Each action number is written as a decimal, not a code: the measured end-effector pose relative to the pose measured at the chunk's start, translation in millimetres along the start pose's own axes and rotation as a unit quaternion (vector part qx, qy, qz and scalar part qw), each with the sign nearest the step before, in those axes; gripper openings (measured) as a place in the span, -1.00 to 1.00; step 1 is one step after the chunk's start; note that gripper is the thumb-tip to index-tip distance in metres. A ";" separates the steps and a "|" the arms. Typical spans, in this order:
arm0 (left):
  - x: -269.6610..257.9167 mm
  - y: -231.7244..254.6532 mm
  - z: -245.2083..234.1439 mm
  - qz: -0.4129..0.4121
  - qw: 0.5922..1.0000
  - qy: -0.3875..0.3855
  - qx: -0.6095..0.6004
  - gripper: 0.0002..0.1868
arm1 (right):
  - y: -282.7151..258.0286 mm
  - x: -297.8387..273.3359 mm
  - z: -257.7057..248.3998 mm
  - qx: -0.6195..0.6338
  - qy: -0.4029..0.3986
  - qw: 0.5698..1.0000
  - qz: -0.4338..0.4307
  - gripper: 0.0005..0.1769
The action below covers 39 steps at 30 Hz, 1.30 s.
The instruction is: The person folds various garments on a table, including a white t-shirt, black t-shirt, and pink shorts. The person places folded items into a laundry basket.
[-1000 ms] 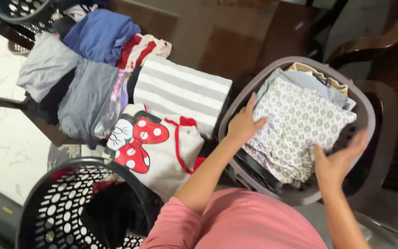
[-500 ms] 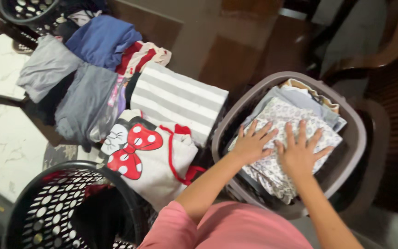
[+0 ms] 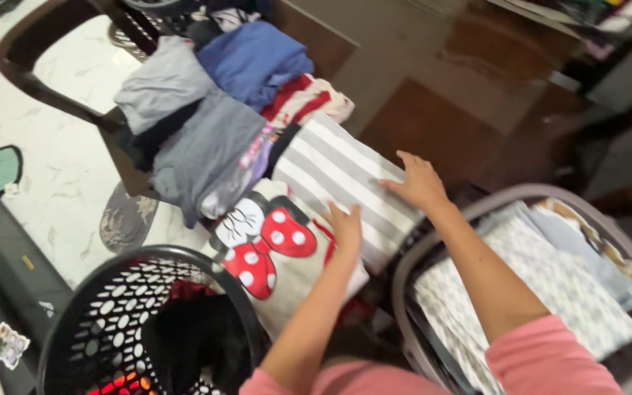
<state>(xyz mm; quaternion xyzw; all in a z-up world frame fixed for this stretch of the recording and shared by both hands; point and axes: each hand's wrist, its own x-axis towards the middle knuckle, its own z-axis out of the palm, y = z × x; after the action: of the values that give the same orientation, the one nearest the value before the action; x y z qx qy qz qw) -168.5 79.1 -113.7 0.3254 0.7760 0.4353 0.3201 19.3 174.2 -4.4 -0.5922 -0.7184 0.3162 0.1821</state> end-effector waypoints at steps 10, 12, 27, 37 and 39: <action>-11.9 53.8 -5.7 -0.102 0.991 -0.028 -0.081 0.09 | -15.2 65.7 24.4 0.172 -0.318 0.926 0.106 -0.15; -26.2 65.2 -12.2 -0.043 0.996 -0.004 -0.078 0.04 | -29.8 51.7 14.9 0.251 -0.305 0.913 0.102 -0.28; -100.6 232.7 -3.7 0.094 0.864 -0.422 -0.259 -0.06 | 5.9 -216.6 -200.5 0.509 0.216 0.805 0.217 -0.17; -195.7 161.1 44.9 0.258 0.782 -0.517 0.233 0.06 | 49.5 -388.3 -42.2 0.346 0.355 0.783 0.376 0.02; -220.1 158.1 45.3 0.379 0.748 -0.416 0.352 -0.01 | 45.1 -391.8 -44.8 0.129 0.440 0.823 0.336 0.24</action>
<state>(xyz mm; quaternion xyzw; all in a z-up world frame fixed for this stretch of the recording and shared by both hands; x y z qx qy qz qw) 31.1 -7.6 54.1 0.8311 0.4774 0.0380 0.2826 171.9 -189.2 42.4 -0.8444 -0.2709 0.1535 0.4359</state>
